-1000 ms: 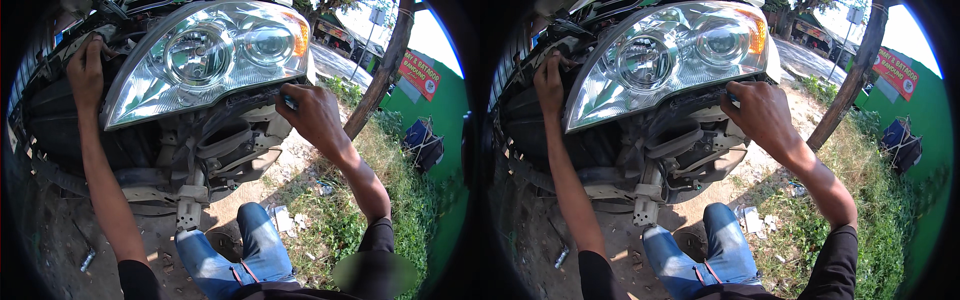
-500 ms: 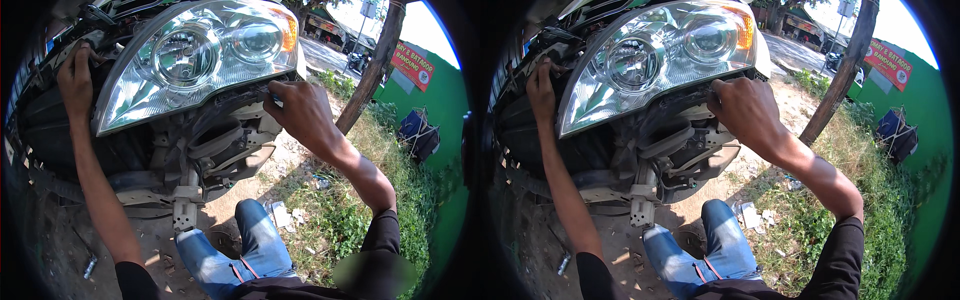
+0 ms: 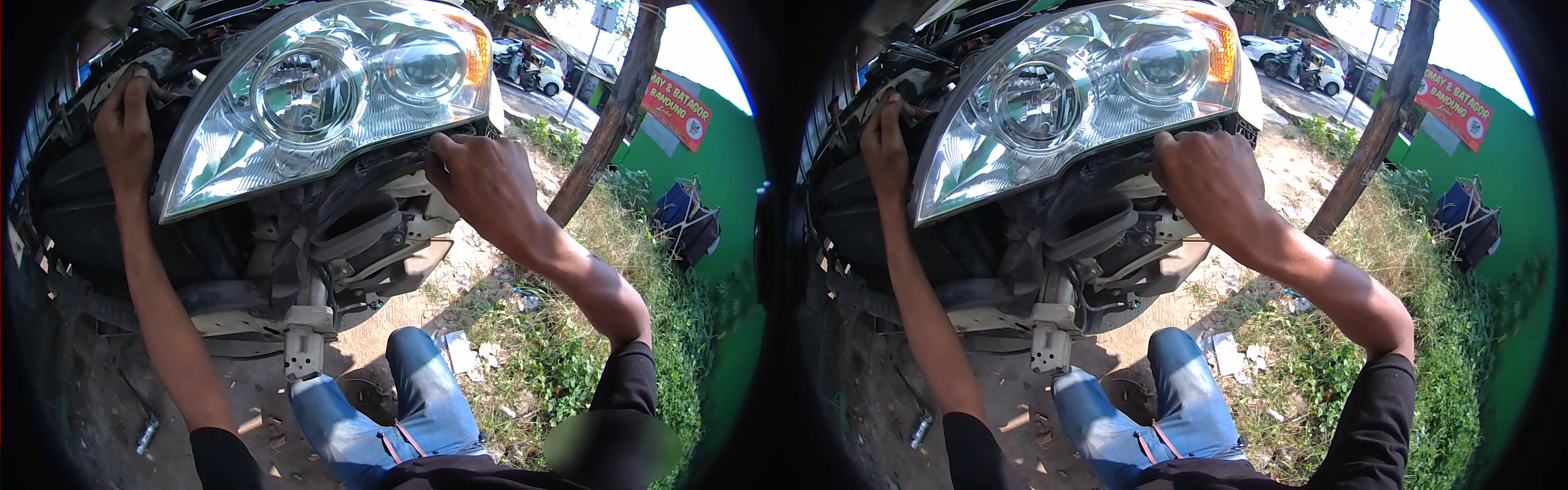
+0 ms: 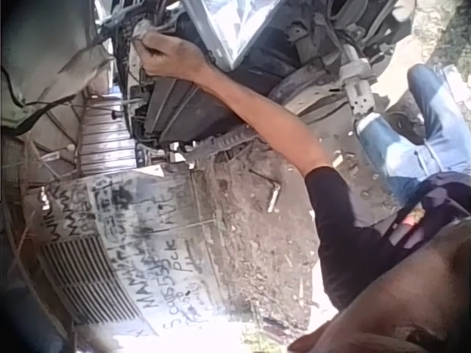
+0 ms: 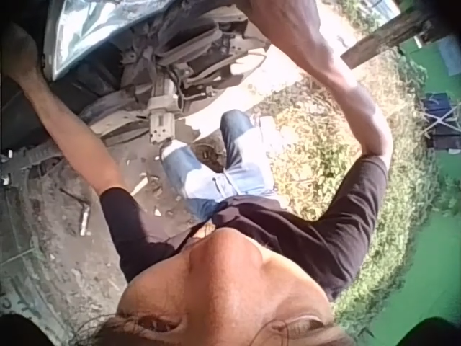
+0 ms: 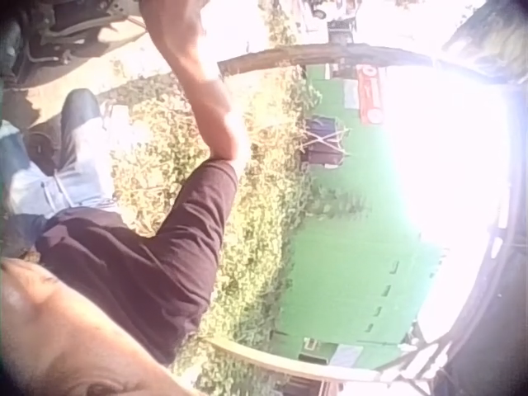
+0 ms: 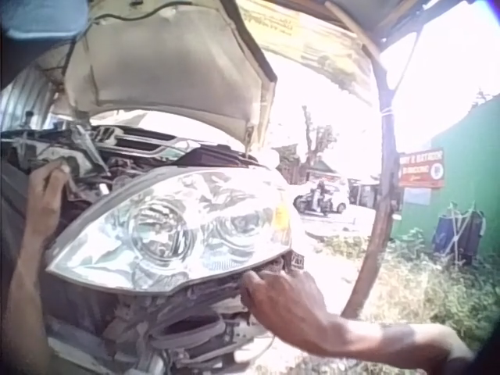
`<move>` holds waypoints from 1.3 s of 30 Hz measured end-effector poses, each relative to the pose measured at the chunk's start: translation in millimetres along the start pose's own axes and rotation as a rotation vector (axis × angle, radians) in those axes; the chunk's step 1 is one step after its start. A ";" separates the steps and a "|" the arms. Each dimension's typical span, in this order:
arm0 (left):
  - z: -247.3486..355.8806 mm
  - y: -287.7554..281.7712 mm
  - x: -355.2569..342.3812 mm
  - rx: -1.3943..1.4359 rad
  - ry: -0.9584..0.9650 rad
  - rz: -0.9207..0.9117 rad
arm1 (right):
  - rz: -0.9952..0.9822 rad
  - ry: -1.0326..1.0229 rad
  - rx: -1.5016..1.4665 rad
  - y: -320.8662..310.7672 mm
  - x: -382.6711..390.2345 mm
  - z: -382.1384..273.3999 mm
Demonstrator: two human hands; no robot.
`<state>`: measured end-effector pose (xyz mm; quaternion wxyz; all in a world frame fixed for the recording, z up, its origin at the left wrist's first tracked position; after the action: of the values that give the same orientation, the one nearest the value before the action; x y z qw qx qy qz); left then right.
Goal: The recorder is using a small tool to adjust or repair a headlight assembly on a car.
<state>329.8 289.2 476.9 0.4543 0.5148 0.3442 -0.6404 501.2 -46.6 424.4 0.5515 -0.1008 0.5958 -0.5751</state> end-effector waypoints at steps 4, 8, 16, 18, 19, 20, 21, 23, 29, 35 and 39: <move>-2.4 8.6 -0.9 0.011 -0.033 -0.037 | 0.065 0.041 -0.013 9.5 4.1 15.6; -0.6 2.0 1.2 -0.037 -0.012 -0.014 | 0.087 -0.018 -0.048 -1.8 1.6 11.2; 4.9 5.1 1.1 -0.050 -0.012 0.005 | 0.134 -0.059 -0.096 -2.5 6.9 12.5; 6.8 3.4 3.5 -0.060 -0.005 0.086 | 0.079 -0.009 -0.130 5.5 9.1 9.7; 4.4 4.3 3.3 -0.040 -0.042 0.062 | 0.094 0.000 -0.153 9.1 5.2 13.8; 4.5 2.8 2.4 -0.030 -0.043 0.061 | 0.092 0.007 -0.147 8.1 1.3 16.6; 5.1 2.6 0.8 -0.039 -0.032 0.029 | 0.068 0.013 -0.113 7.7 -2.5 18.3; -1.1 -1.1 -1.0 -0.020 -0.047 -0.034 | 0.021 0.035 -0.135 10.6 -5.3 19.6; -4.2 2.6 -1.0 0.002 -0.016 0.002 | 0.098 0.078 -0.146 8.8 -0.7 21.4; -2.0 1.0 -0.5 -0.104 -0.056 -0.072 | 0.086 0.133 -0.117 5.3 4.2 23.1; 7.3 2.0 1.2 -0.091 -0.012 -0.006 | 0.012 0.204 -0.198 6.6 8.3 36.8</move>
<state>329.0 281.7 477.5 0.4775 0.4888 0.3717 -0.6285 529.9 -71.8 424.6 0.4787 -0.0921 0.7033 -0.5174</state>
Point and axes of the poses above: each hand's wrist, its own x-axis away from the middle knuckle, its own y-axis out of the palm, z = x × y, the point moved 6 cm from there along -x, towards the middle knuckle, and after that the axes turned 1 degree about -z, right-handed, at the moved point
